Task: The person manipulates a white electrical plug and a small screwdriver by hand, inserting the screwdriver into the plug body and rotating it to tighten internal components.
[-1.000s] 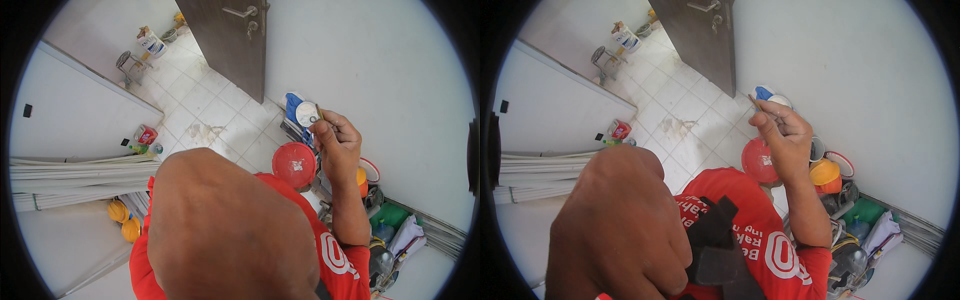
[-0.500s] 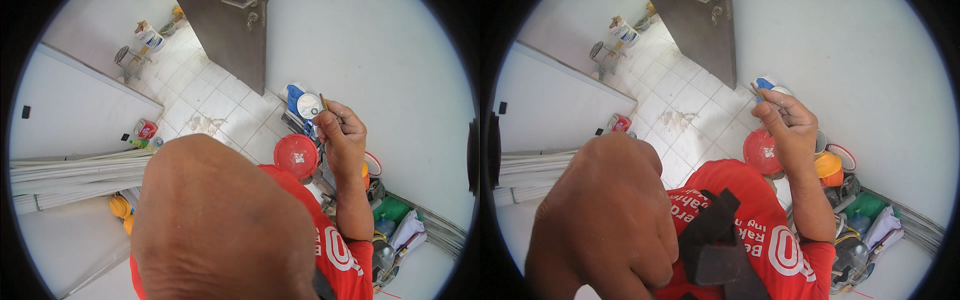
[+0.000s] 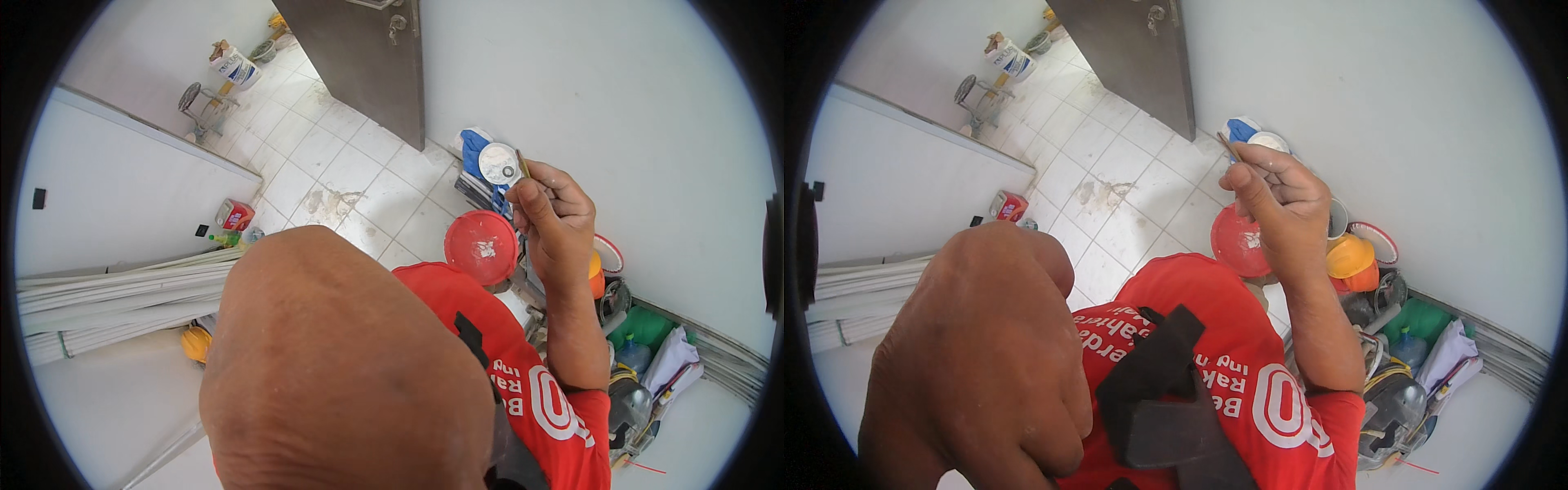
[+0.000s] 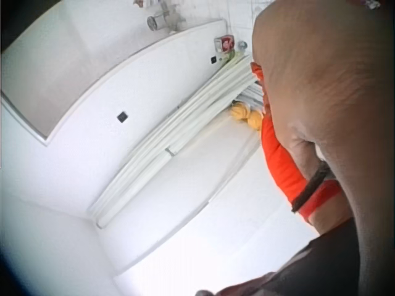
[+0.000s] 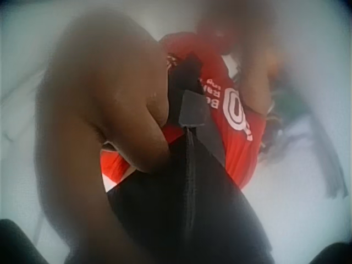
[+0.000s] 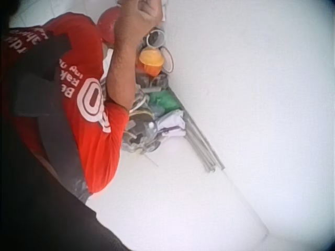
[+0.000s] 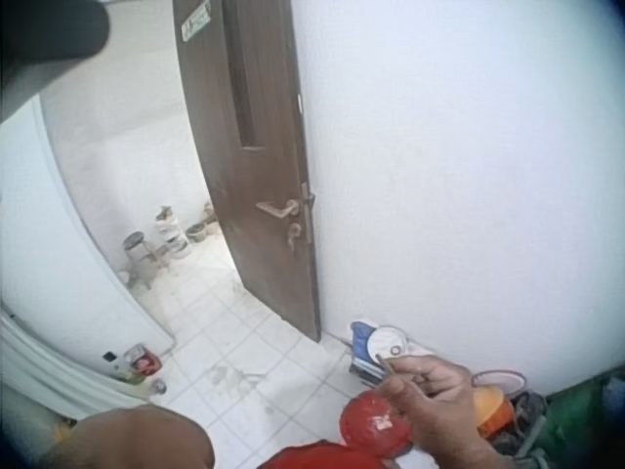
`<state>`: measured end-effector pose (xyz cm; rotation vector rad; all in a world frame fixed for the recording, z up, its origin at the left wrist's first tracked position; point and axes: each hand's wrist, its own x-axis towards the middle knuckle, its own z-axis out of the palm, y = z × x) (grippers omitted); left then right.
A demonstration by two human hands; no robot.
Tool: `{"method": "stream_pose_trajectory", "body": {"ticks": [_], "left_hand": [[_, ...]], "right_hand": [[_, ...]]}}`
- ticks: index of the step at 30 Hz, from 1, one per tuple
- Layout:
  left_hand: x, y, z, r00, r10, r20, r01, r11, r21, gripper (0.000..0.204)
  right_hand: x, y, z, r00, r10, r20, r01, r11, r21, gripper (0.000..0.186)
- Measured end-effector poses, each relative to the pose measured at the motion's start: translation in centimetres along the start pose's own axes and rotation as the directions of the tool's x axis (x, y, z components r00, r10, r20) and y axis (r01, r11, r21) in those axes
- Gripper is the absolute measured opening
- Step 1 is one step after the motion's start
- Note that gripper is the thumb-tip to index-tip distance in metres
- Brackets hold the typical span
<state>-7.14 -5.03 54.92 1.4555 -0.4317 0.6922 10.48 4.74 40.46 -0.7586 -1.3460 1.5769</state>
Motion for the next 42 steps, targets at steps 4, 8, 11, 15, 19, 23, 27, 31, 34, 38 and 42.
{"method": "stream_pose_trajectory", "body": {"ticks": [4, 8, 11, 15, 19, 23, 27, 31, 34, 38, 42], "left_hand": [[0.0, 0.3, -0.8, 0.999, -0.019, -0.042, 0.017, 0.999, -0.041, 0.047], [-0.8, 0.9, -4.1, 0.978, 0.025, -0.206, -0.062, 0.982, -0.178, 0.049], [-3.9, -2.7, -6.9, 0.824, 0.134, -0.551, -0.285, 0.938, -0.197, 0.050], [-5.9, -6.9, -8.5, 0.479, 0.103, -0.872, -0.404, 0.907, -0.115, 0.057], [-6.7, -9.2, -9.1, 0.364, 0.047, -0.930, -0.375, 0.922, -0.100, 0.046], [-6.5, -10.1, -8.6, 0.274, 0.066, -0.960, -0.334, 0.942, -0.030, 0.048], [-6.4, -10.6, -8.4, 0.188, 0.086, -0.978, -0.222, 0.974, 0.043, 0.047], [-6.2, -10.5, -8.3, 0.162, 0.087, -0.983, -0.139, 0.988, 0.064, 0.046], [-5.8, -10.3, -7.8, 0.125, 0.081, -0.989, -0.050, 0.996, 0.076, 0.046], [-6.0, -10.4, -7.9, 0.080, 0.062, -0.995, -0.019, 0.998, 0.061, 0.047], [-5.5, -9.8, -7.5, 0.047, 0.062, -0.997, 0.061, 0.996, 0.065, 0.047]], "right_hand": [[-0.7, -0.3, 0.2, 1.000, -0.010, -0.012, 0.010, 1.000, -0.013, 0.033], [-2.2, -2.2, -0.7, 0.999, 0.027, 0.020, -0.028, 0.999, 0.024, 0.028], [-2.2, -2.7, -0.5, 0.998, -0.060, 0.034, 0.055, 0.991, 0.125, 0.022], [-3.2, -4.4, 0.6, 0.986, -0.168, 0.022, 0.168, 0.954, -0.250, 0.016], [-2.8, -4.6, 1.0, 0.921, -0.379, 0.096, 0.378, 0.802, -0.463, 0.019], [-2.1, -5.1, 1.4, 0.892, -0.432, 0.132, 0.427, 0.712, -0.558, 0.020], [-1.5, -4.7, 2.1, 0.893, -0.438, 0.101, 0.416, 0.722, -0.552, 0.018], [-1.2, -4.4, 2.1, 0.895, -0.434, 0.101, 0.412, 0.720, -0.558, 0.017], [-0.9, -4.3, 2.2, 0.897, -0.429, 0.105, 0.408, 0.714, -0.568, 0.016], [-0.7, -4.0, 2.4, 0.903, -0.422, 0.083, 0.394, 0.735, -0.551, 0.015], [-0.6, -3.9, 2.6, 0.919, -0.389, 0.054, 0.357, 0.770, -0.529, 0.014]]}}
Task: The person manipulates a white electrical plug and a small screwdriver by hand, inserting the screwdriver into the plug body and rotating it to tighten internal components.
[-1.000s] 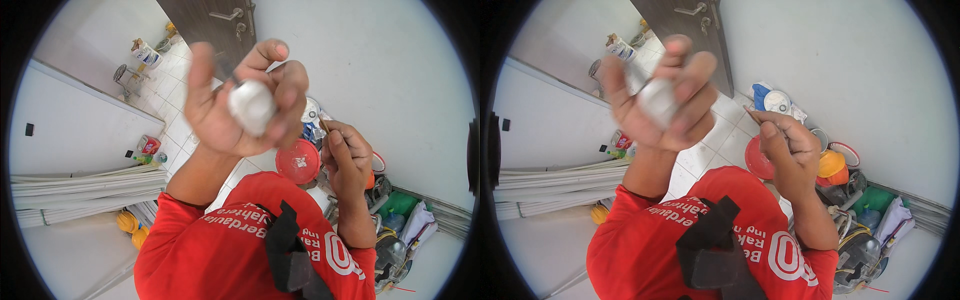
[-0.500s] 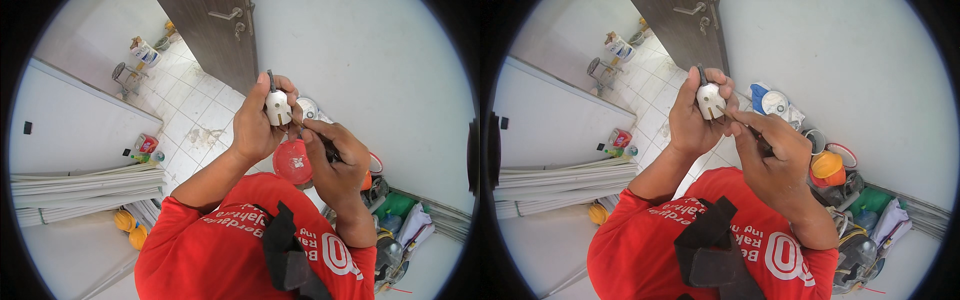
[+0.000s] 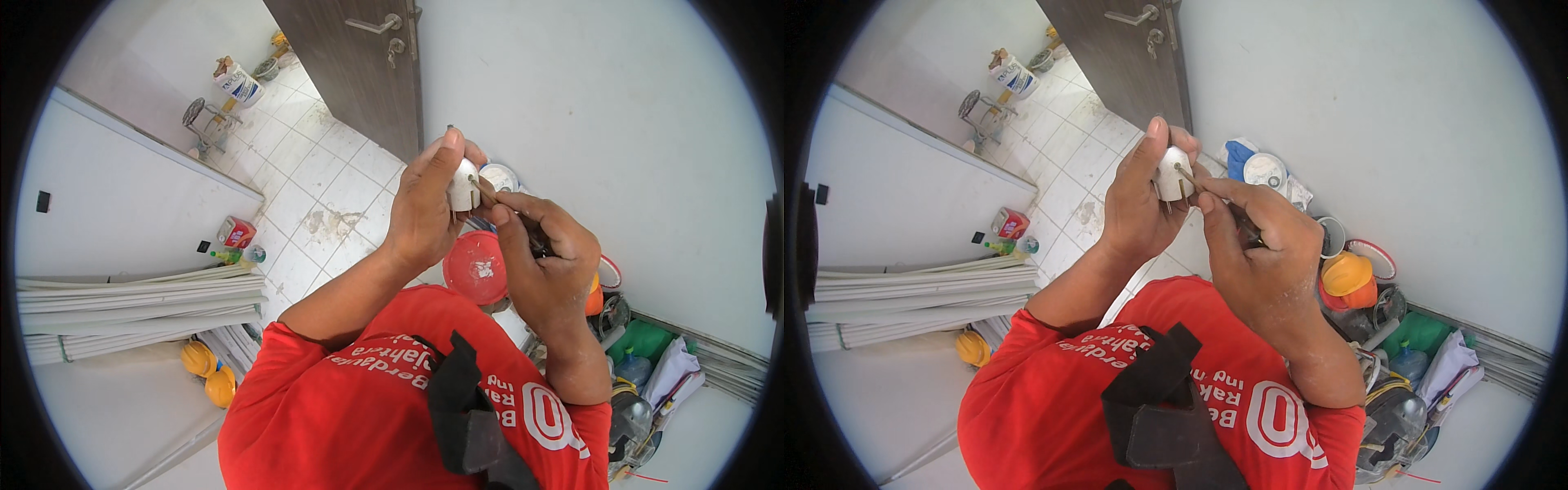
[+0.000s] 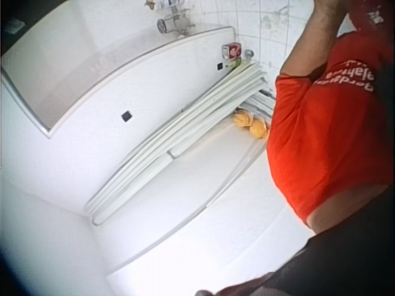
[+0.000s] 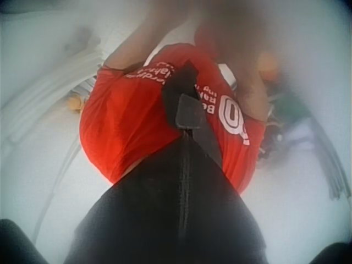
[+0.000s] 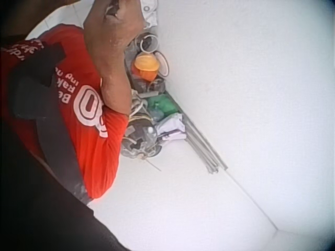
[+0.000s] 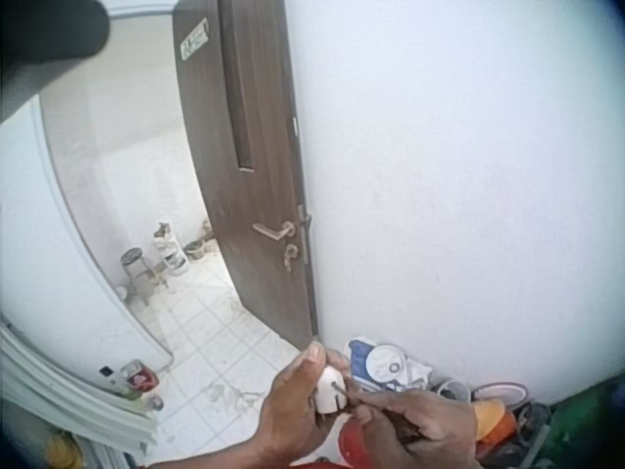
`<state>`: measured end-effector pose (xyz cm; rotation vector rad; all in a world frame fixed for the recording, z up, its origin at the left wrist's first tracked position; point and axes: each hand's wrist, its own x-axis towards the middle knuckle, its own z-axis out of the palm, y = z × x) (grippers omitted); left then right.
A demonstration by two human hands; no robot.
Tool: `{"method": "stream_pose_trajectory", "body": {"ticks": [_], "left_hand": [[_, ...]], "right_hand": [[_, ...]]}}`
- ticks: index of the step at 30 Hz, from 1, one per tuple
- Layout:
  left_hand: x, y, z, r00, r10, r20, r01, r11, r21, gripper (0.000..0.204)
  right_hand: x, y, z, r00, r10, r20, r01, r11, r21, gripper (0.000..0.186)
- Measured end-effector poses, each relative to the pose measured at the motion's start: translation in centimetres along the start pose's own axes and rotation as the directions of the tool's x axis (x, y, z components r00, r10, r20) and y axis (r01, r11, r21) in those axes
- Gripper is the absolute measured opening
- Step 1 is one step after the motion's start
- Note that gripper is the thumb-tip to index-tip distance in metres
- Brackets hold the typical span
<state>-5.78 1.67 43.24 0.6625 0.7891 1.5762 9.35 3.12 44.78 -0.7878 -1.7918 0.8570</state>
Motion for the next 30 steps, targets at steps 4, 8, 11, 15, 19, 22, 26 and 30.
{"method": "stream_pose_trajectory", "body": {"ticks": [4, 8, 11, 15, 19, 22, 26, 30], "left_hand": [[-0.2, 0.2, 0.0, 1.000, 0.015, 0.004, -0.015, 0.999, 0.043, 0.047], [0.1, -0.3, -0.4, 1.000, 0.022, 0.016, -0.023, 0.998, 0.055, 0.048], [0.3, -0.4, -0.6, 0.997, 0.071, 0.015, -0.072, 0.987, 0.145, 0.049], [0.3, -0.2, -0.8, 0.968, 0.225, 0.108, -0.250, 0.891, 0.380, 0.054], [0.1, 0.0, -0.7, 0.952, 0.264, 0.153, -0.305, 0.830, 0.467, 0.060], [0.0, 0.1, -0.9, 0.958, 0.231, 0.170, -0.286, 0.822, 0.493, 0.060], [-0.3, 0.0, -1.1, 0.946, 0.236, 0.222, -0.319, 0.799, 0.511, 0.061], [-0.7, 0.4, -0.9, 0.937, 0.222, 0.270, -0.341, 0.751, 0.566, 0.063]], "right_hand": [[0.0, -0.5, 0.0, 0.998, 0.062, 0.018, -0.062, 0.998, 0.025, 0.014], [0.1, -0.9, -0.3, 0.986, 0.145, 0.083, -0.148, 0.988, 0.036, 0.011], [0.4, -1.7, -0.5, 0.978, 0.188, 0.088, -0.191, 0.981, 0.027, 0.011], [0.7, -1.4, -1.4, 0.953, 0.272, 0.131, -0.263, 0.961, -0.081, 0.012], [1.4, -1.9, -1.9, 0.925, 0.319, 0.207, -0.314, 0.948, -0.055, 0.014], [1.0, -1.5, -1.8, 0.907, 0.354, 0.226, -0.360, 0.933, -0.013, 0.015], [0.5, -1.3, -2.0, 0.908, 0.335, 0.251, -0.344, 0.939, -0.010, 0.018], [1.1, -1.4, -3.0, 0.811, 0.447, 0.379, -0.489, 0.872, 0.018, 0.021]]}}
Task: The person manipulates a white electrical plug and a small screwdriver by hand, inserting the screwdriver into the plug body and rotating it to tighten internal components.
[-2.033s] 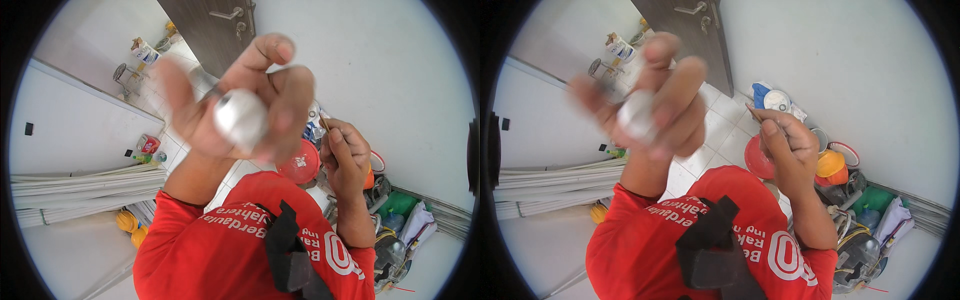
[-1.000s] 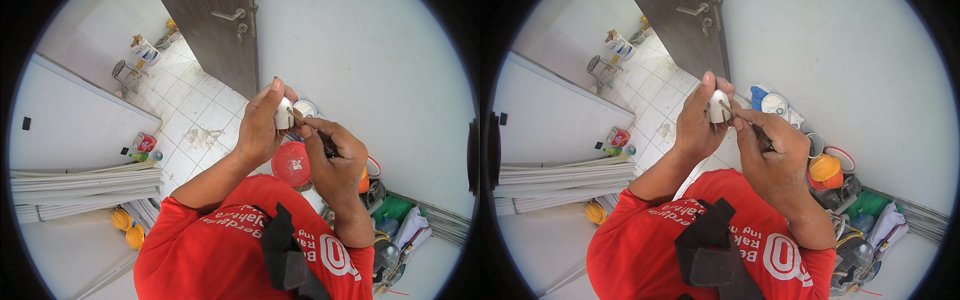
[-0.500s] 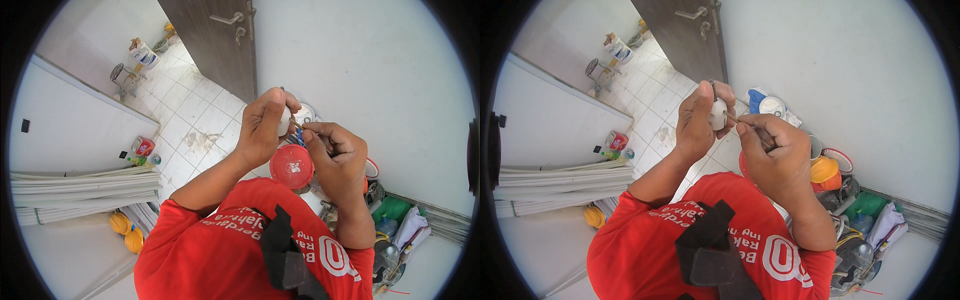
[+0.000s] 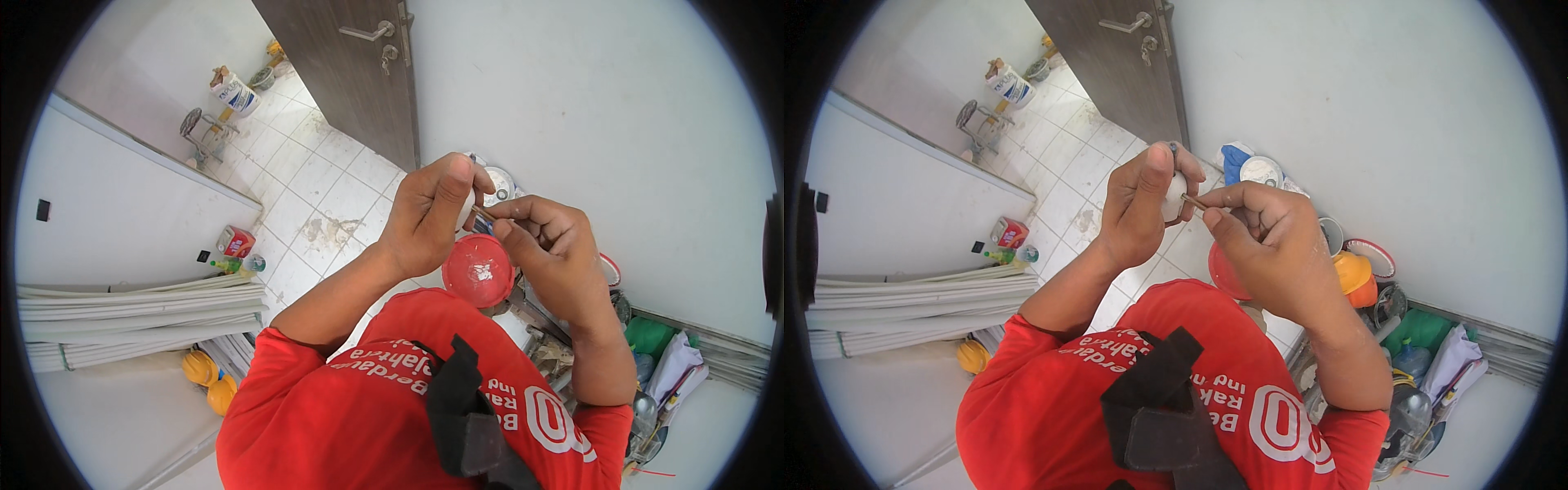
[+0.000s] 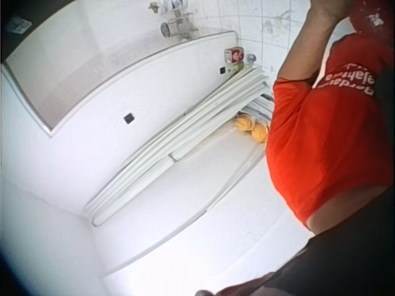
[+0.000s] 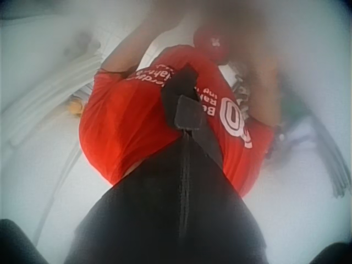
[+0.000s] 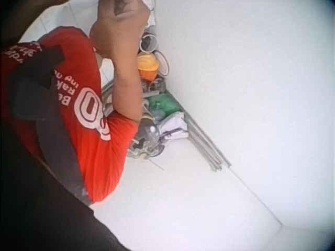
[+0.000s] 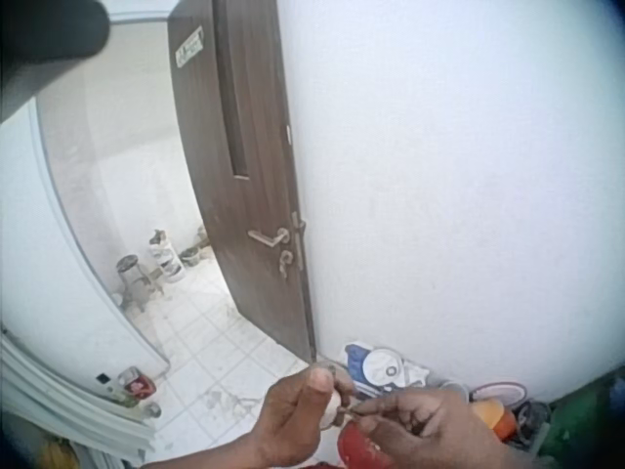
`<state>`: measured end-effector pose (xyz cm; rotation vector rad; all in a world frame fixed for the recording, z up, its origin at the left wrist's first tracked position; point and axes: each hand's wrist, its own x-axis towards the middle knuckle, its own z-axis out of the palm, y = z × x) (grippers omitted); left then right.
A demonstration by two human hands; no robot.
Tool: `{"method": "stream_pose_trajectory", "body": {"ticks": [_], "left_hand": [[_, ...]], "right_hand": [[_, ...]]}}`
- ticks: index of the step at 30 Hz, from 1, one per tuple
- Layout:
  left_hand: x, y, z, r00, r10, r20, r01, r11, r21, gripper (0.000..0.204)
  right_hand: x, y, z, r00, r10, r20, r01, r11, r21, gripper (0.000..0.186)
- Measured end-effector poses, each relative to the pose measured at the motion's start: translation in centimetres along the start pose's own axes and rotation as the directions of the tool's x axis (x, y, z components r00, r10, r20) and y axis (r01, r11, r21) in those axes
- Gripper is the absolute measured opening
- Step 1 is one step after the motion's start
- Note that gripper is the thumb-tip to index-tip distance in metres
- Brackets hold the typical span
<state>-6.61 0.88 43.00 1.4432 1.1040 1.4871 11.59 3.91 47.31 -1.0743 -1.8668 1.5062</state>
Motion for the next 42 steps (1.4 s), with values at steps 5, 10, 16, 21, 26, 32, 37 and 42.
{"method": "stream_pose_trajectory", "body": {"ticks": [5, 10, 16, 21, 26, 32, 37, 42], "left_hand": [[0.1, -0.6, 0.0, 0.997, 0.076, 0.004, -0.076, 0.993, 0.086, 0.065], [-0.5, -0.5, 0.0, 0.998, -0.014, 0.064, 0.010, 0.998, 0.064, 0.065], [-1.1, -1.2, 0.2, 0.997, -0.033, 0.073, 0.032, 0.999, 0.015, 0.064], [-1.2, -1.0, 0.2, 0.993, -0.090, 0.071, 0.092, 0.996, -0.015, 0.062], [-1.1, -1.4, 0.3, 0.994, -0.075, 0.076, 0.075, 0.997, 0.001, 0.060], [-1.0, -1.7, 0.8, 0.980, -0.179, 0.088, 0.185, 0.981, -0.065, 0.060], [-0.8, -1.7, 1.0, 0.975, -0.203, 0.087, 0.209, 0.976, -0.060, 0.060], [-0.7, -1.9, 1.4, 0.982, -0.174, 0.069, 0.178, 0.982, -0.062, 0.059]], "right_hand": [[-0.3, 0.0, -0.3, 0.988, 0.083, 0.127, -0.073, 0.994, -0.083, 0.026], [-1.0, 0.5, 0.2, 0.989, -0.114, 0.091, 0.128, 0.978, -0.167, 0.025], [-1.0, 0.4, -0.3, 0.985, -0.082, 0.153, 0.114, 0.970, -0.215, 0.023], [-1.5, 0.5, 0.5, 0.990, -0.093, 0.101, 0.112, 0.973, -0.200, 0.019], [-1.6, 1.4, 0.6, 0.946, -0.303, 0.115, 0.322, 0.843, -0.430, 0.018], [-1.8, 3.0, 0.7, 0.888, -0.440, 0.135, 0.420, 0.654, -0.629, 0.027], [-1.8, 3.3, 0.6, 0.859, -0.491, 0.146, 0.438, 0.555, -0.707, 0.027], [-1.5, 2.9, 0.5, 0.901, -0.427, 0.082, 0.394, 0.722, -0.568, 0.011]]}}
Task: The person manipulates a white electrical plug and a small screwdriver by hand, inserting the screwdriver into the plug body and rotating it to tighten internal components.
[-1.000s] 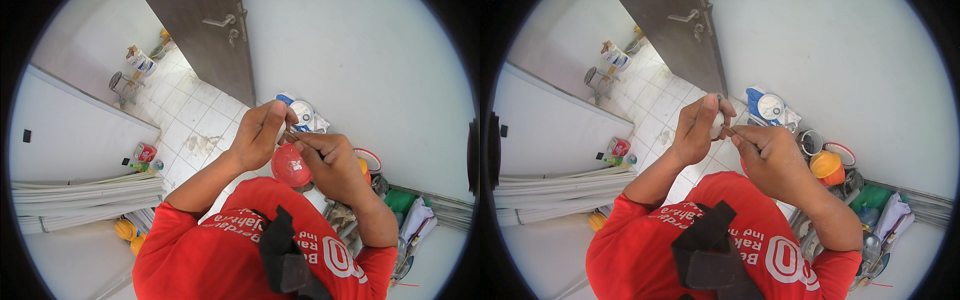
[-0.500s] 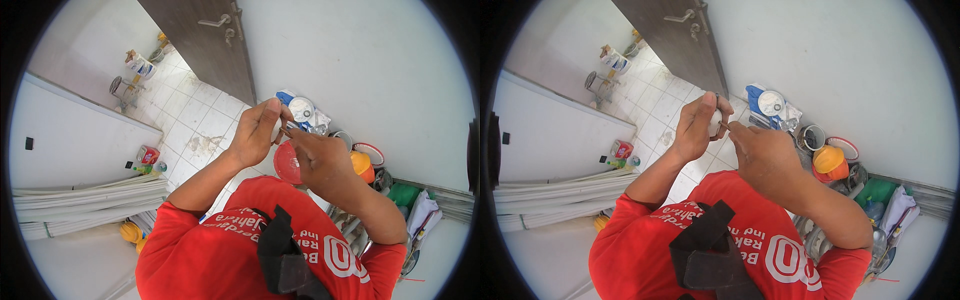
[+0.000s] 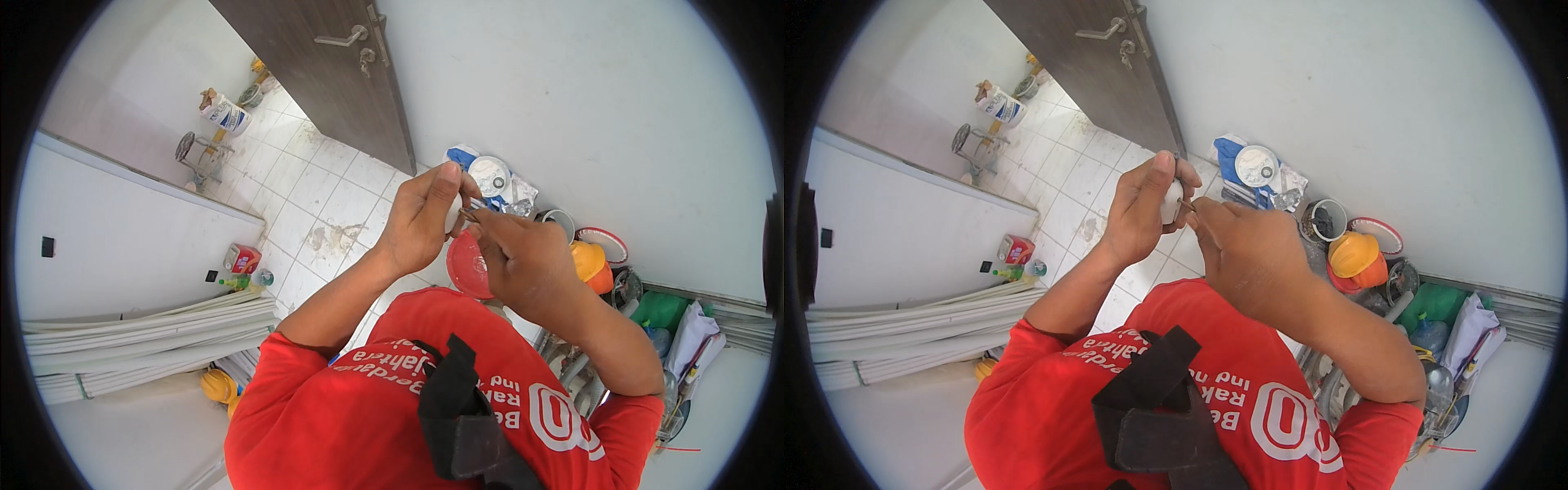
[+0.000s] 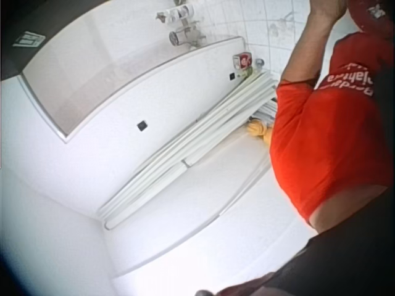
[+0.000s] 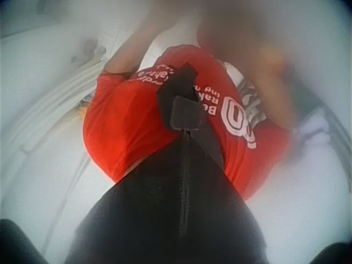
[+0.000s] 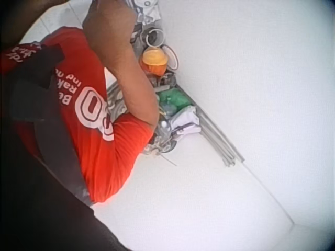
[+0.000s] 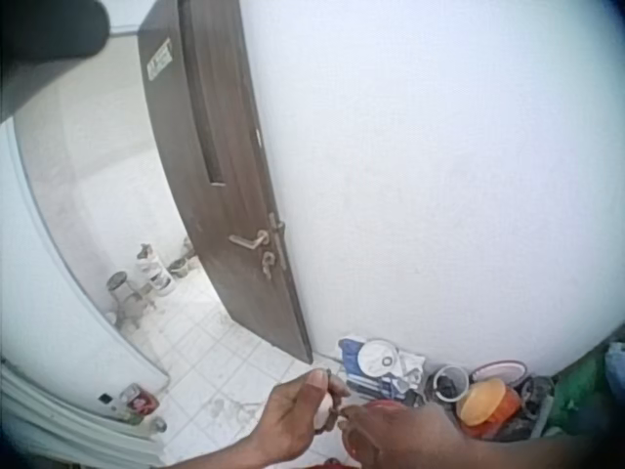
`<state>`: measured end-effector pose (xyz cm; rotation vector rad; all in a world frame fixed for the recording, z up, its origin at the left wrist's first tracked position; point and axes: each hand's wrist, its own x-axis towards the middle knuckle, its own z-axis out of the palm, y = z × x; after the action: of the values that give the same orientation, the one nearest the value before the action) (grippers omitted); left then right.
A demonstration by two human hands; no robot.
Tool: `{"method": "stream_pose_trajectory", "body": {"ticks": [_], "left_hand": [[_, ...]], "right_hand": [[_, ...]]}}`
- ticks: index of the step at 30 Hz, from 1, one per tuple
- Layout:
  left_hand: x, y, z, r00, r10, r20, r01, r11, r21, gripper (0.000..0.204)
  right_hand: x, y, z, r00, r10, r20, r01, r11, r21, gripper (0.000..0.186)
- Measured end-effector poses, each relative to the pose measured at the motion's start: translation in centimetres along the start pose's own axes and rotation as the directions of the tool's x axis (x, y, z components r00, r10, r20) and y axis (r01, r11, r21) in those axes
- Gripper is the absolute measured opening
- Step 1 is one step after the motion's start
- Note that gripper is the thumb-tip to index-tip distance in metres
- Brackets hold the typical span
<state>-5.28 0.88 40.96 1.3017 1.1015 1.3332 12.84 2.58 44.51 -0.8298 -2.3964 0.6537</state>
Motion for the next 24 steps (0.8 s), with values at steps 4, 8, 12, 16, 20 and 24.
{"method": "stream_pose_trajectory", "body": {"ticks": [4, 8, 12, 16, 20, 24], "left_hand": [[0.6, 0.6, 0.0, 0.999, 0.052, -0.008, -0.052, 0.999, 0.005, 0.059], [0.6, 0.8, 0.0, 0.999, 0.041, 0.009, -0.042, 0.998, 0.042, 0.060], [0.8, 0.5, -0.5, 0.995, 0.069, 0.072, -0.074, 0.994, 0.077, 0.062], [0.6, 0.0, -0.6, 0.995, 0.040, 0.091, -0.046, 0.997, 0.061, 0.062], [0.7, -0.2, -0.7, 0.994, 0.044, 0.104, -0.047, 0.999, 0.025, 0.062], [1.0, -0.2, -0.9, 0.991, 0.071, 0.115, -0.077, 0.996, 0.050, 0.061]], "right_hand": [[0.5, -0.8, -0.5, 0.980, 0.190, 0.051, -0.197, 0.956, 0.218, 0.019], [0.7, -0.2, 0.0, 0.960, 0.273, 0.062, -0.273, 0.864, 0.423, 0.023], [1.0, 0.2, -0.8, 0.924, 0.324, 0.204, -0.383, 0.807, 0.449, 0.022], [0.8, 0.6, -0.6, 0.929, 0.306, 0.209, -0.368, 0.828, 0.424, 0.020], [1.2, 0.3, -1.0, 0.924, 0.298, 0.241, -0.373, 0.841, 0.392, 0.020], [1.2, 0.4, -0.9, 0.945, 0.256, 0.203, -0.317, 0.866, 0.387, 0.018]]}}
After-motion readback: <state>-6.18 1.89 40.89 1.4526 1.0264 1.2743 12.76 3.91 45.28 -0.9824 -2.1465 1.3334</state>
